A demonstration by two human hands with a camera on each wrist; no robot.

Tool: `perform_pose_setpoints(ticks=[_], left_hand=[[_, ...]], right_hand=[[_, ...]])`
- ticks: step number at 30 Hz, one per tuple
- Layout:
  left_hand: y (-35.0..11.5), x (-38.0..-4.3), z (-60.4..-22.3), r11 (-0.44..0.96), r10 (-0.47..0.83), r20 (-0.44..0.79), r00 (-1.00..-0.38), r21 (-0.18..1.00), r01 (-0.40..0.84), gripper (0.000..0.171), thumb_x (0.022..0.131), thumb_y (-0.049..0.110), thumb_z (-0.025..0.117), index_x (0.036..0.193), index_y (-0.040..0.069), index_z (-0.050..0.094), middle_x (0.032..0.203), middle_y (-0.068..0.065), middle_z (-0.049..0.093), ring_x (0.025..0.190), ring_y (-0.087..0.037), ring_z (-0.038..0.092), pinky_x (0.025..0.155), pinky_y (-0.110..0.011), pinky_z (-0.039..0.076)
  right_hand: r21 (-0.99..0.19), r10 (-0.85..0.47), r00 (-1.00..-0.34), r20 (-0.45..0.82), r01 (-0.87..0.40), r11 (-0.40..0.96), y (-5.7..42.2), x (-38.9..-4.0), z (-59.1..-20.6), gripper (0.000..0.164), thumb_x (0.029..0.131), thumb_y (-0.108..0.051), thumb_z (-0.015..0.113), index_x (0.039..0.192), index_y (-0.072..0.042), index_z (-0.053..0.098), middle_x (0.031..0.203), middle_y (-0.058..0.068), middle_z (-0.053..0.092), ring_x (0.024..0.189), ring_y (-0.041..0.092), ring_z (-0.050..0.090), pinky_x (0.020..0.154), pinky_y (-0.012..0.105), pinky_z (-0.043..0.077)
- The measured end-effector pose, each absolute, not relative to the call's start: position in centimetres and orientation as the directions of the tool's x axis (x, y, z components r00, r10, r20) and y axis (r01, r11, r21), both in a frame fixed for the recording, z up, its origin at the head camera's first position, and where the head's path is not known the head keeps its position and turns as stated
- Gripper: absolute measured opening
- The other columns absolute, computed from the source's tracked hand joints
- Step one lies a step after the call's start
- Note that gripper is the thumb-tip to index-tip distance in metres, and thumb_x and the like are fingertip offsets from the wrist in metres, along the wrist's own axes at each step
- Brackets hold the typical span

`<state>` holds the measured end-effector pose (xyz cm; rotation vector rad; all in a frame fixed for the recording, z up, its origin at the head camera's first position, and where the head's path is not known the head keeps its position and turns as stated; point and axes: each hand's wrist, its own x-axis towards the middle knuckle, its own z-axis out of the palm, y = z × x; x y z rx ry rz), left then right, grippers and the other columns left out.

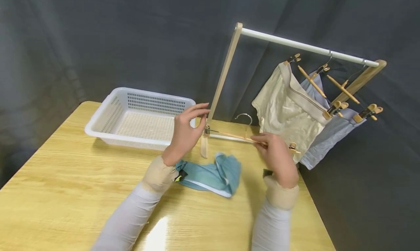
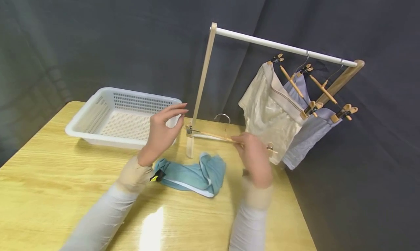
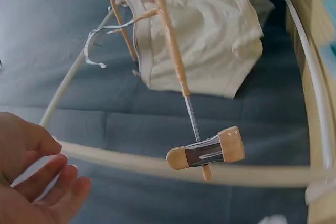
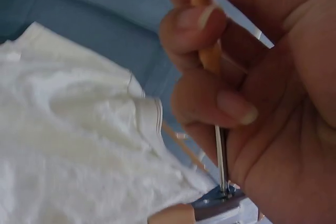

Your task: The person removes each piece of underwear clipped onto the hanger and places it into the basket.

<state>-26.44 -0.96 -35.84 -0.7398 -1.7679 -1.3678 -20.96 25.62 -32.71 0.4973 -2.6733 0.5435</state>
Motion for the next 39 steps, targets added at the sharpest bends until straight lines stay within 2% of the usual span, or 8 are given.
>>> perform_pose_setpoints(ticks=[5,11,16,20,26,31,35,39], left_hand=[[-0.1,-27.0,-34.9,0.103,-0.038,0.742,-0.669,0.669,0.736,0.023,0.084,-0.005,0.054,0.104,-0.003,0.066,0.112,-0.02,0.061,0.098,-0.025,0.06,0.079,-0.035,0.052],[1.2,-28.1,-33.9,0.068,-0.105,0.641,-0.76,0.767,0.638,0.025,0.081,-0.008,0.053,0.105,-0.008,0.062,0.113,-0.024,0.057,0.104,-0.032,0.055,0.083,-0.039,0.051],[2.5,-32.0,-36.2,0.089,-0.178,0.576,-0.798,0.817,0.57,0.036,0.081,-0.006,0.056,0.117,-0.003,0.057,0.118,-0.02,0.054,0.109,-0.031,0.052,0.085,-0.038,0.05],[3.2,-34.0,-37.7,0.142,-0.146,0.527,-0.837,0.849,0.509,0.046,0.084,0.002,0.058,0.129,0.005,0.05,0.128,-0.015,0.051,0.115,-0.03,0.048,0.086,-0.036,0.05],[3.5,-35.2,-38.4,0.239,-0.105,0.524,-0.845,0.838,0.49,0.05,0.086,0.009,0.06,0.134,0.009,0.047,0.129,-0.009,0.053,0.11,-0.022,0.05,0.079,-0.027,0.05],[3.6,-35.6,-38.4,0.253,-0.085,0.546,-0.834,0.821,0.512,0.044,0.088,0.008,0.057,0.132,0.008,0.05,0.114,-0.01,0.059,0.098,-0.017,0.054,0.076,-0.028,0.051],[3.8,-35.6,-38.2,0.245,-0.047,0.563,-0.825,0.807,0.537,0.043,0.088,0.005,0.055,0.131,0.007,0.05,0.109,-0.012,0.061,0.095,-0.018,0.057,0.077,-0.027,0.051],[4.0,-35.8,-38.1,0.254,-0.002,0.574,-0.819,0.792,0.555,0.042,0.089,0.008,0.055,0.131,0.006,0.05,0.114,-0.013,0.06,0.098,-0.018,0.057,0.078,-0.025,0.051]], right_hand=[[-0.281,-0.223,-0.874,0.431,-0.366,0.887,26.3,-21.1,-32.7,0.023,0.08,-0.006,0.066,0.101,-0.012,0.072,0.092,0.005,0.068,0.079,0.02,0.061,0.062,0.039,0.049],[-0.289,-0.144,-0.888,0.437,-0.29,0.912,26.5,-20.8,-32.5,0.024,0.082,-0.006,0.063,0.104,-0.012,0.071,0.095,0.007,0.068,0.084,0.024,0.062,0.066,0.043,0.049],[-0.266,-0.093,-0.885,0.457,-0.236,0.935,26.9,-20.6,-32.3,0.022,0.084,-0.01,0.061,0.104,-0.012,0.071,0.096,0.006,0.068,0.084,0.026,0.062,0.064,0.046,0.048],[-0.236,-0.068,-0.885,0.461,-0.195,0.952,27.2,-20.5,-32.1,0.022,0.086,-0.01,0.059,0.106,-0.011,0.07,0.095,0.005,0.065,0.081,0.028,0.061,0.06,0.05,0.047],[-0.195,-0.051,-0.873,0.485,-0.165,0.967,27.4,-20.7,-31.2,0.025,0.088,-0.008,0.056,0.11,-0.009,0.068,0.096,0.007,0.063,0.082,0.032,0.059,0.058,0.051,0.046],[-0.185,-0.026,-0.86,0.509,-0.139,0.973,27.7,-21.0,-29.6,0.027,0.091,-0.008,0.052,0.114,-0.008,0.065,0.098,0.01,0.061,0.078,0.032,0.057,0.055,0.05,0.045],[-0.156,-0.013,-0.823,0.569,-0.123,0.98,28.0,-21.6,-28.1,0.029,0.091,-0.006,0.049,0.115,-0.009,0.065,0.098,0.01,0.061,0.076,0.033,0.057,0.056,0.052,0.044],[-0.131,0.006,-0.768,0.64,-0.101,0.986,28.2,-22.3,-26.9,0.029,0.091,-0.005,0.048,0.114,-0.009,0.066,0.098,0.011,0.061,0.076,0.037,0.056,0.058,0.054,0.045]])
